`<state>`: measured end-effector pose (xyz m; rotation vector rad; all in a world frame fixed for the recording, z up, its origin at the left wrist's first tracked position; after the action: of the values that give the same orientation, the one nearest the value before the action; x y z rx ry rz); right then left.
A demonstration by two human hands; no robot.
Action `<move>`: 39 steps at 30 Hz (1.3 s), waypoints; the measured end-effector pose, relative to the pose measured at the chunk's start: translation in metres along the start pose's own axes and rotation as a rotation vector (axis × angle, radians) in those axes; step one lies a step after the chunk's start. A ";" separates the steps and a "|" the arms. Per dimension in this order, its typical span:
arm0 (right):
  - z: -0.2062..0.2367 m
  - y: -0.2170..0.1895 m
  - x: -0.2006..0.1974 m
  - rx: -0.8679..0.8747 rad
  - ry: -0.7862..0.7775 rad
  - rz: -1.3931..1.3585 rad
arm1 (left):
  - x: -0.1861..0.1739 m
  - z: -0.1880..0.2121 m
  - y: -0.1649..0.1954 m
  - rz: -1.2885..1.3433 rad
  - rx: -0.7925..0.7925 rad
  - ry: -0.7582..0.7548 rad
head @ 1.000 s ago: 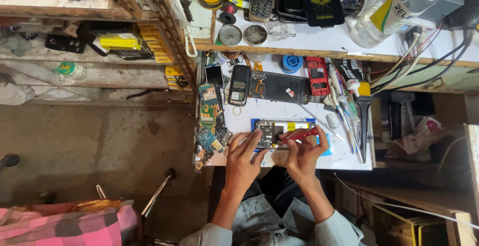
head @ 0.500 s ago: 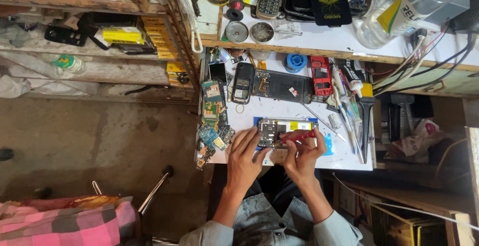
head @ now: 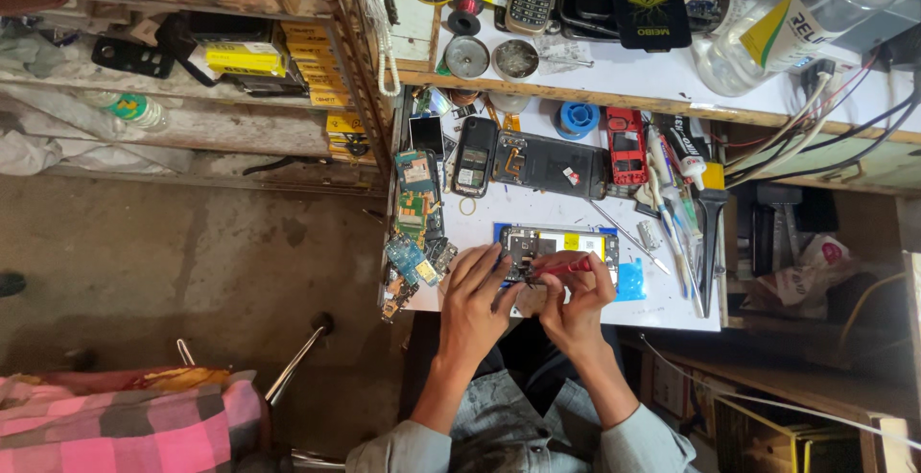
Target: The person repairs a disassembled smartphone at a cluttered workbench. They use a red screwdriver to work on the phone's internal components, manipulate small parts by hand, then lift the phone, handle its back cover and battery, and continue working on the internals with a tool.
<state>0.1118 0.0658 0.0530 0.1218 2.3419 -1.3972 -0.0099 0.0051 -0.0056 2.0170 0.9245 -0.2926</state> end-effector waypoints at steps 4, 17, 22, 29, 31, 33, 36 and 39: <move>0.001 0.000 0.003 -0.028 0.004 0.022 | 0.000 0.000 -0.001 0.005 -0.008 -0.006; -0.001 -0.003 0.004 -0.032 0.010 0.013 | -0.002 -0.002 0.001 0.020 -0.021 -0.005; -0.001 -0.005 0.004 -0.040 0.003 0.040 | -0.003 -0.004 0.002 0.028 -0.025 -0.010; -0.002 -0.006 0.005 -0.035 0.006 0.039 | -0.003 -0.004 0.002 0.023 -0.030 -0.007; -0.002 -0.006 0.005 -0.035 0.004 0.037 | -0.003 -0.004 0.002 0.022 -0.031 -0.008; -0.002 -0.007 0.005 -0.035 -0.001 0.032 | -0.003 -0.004 0.002 0.019 -0.029 -0.008; -0.002 -0.007 0.005 -0.034 -0.002 0.027 | -0.003 -0.004 0.002 0.019 -0.029 -0.005; -0.003 -0.009 0.005 -0.038 -0.009 0.038 | -0.003 -0.004 0.002 0.027 -0.035 -0.007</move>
<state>0.1038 0.0639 0.0596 0.1480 2.3456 -1.3314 -0.0111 0.0061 -0.0012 1.9933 0.8915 -0.2671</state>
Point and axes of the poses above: each hand's wrist, its own z-axis away from the middle knuckle, its own x-axis out of the palm, y = z × x, the point moved 1 cm from there along -z, towards the middle knuckle, and after that the axes turned 11 degrees about x, right-handed, at the moved point
